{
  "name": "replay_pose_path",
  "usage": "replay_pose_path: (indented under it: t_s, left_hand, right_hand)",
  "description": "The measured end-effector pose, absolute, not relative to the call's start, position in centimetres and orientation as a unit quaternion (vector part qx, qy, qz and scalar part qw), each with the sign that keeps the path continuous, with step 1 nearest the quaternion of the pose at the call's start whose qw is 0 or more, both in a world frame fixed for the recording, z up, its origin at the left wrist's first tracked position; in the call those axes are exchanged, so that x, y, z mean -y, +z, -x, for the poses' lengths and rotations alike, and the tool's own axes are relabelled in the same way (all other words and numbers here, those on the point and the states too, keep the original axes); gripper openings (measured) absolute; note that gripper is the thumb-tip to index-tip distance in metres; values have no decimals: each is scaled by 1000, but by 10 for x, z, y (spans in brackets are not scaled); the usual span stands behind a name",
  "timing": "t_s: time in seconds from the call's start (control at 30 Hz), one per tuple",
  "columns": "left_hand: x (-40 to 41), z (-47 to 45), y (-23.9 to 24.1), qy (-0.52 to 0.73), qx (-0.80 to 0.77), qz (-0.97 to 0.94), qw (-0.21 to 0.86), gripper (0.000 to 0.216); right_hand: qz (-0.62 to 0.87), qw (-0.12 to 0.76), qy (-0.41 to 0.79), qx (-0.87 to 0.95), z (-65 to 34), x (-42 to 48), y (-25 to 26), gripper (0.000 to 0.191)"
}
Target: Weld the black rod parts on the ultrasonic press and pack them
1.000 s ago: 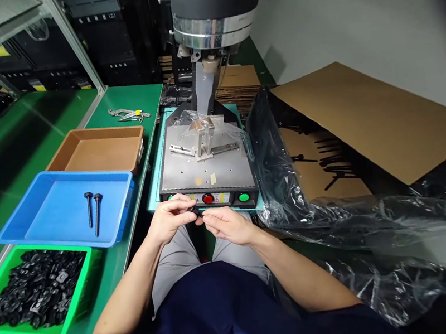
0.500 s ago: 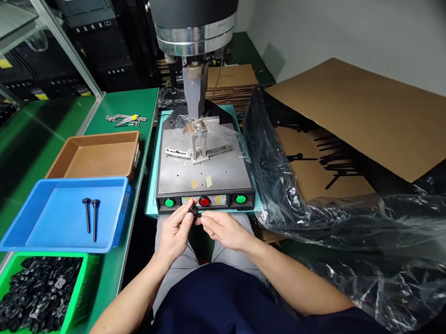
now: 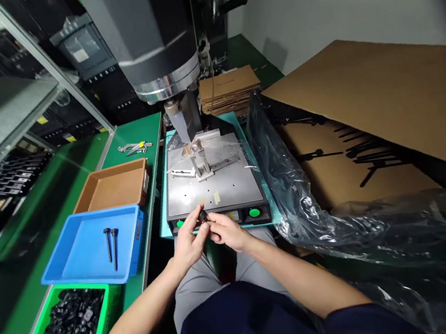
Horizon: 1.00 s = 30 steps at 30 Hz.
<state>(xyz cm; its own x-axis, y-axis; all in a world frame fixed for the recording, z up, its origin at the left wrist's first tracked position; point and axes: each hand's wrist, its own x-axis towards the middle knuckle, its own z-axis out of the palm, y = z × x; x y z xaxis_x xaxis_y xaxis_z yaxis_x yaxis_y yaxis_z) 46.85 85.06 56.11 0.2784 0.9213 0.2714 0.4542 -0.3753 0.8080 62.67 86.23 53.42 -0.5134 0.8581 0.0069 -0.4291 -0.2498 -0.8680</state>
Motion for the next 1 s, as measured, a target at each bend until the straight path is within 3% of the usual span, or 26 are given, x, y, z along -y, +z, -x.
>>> replay_pose_path:
  t_s: [0.17, 0.33, 0.6, 0.83, 0.93, 1.0]
  left_hand:
    - [-900, -472, 565, 419, -461, -678, 390, 73]
    - [-968, -481, 591, 478, -444, -620, 435, 92]
    - [-1024, -495, 609, 547, -441, -547, 455, 64]
    - [-1037, -495, 618, 567, -413, -561, 440, 65]
    - [-1045, -494, 619, 574, -402, -562, 440, 65]
    - [-1050, -494, 618, 577, -398, -562, 440, 65]
  right_hand:
    - [292, 495, 711, 405, -630, -906, 534, 57]
    - [381, 582, 541, 473, -637, -969, 546, 30]
    - [425, 604, 403, 540, -634, -1032, 568, 26]
    - [469, 635, 213, 575, -642, -1050, 586, 25]
    - [476, 635, 224, 566, -640, -1065, 591, 24]
    - [485, 618, 294, 544, -639, -1077, 593, 27]
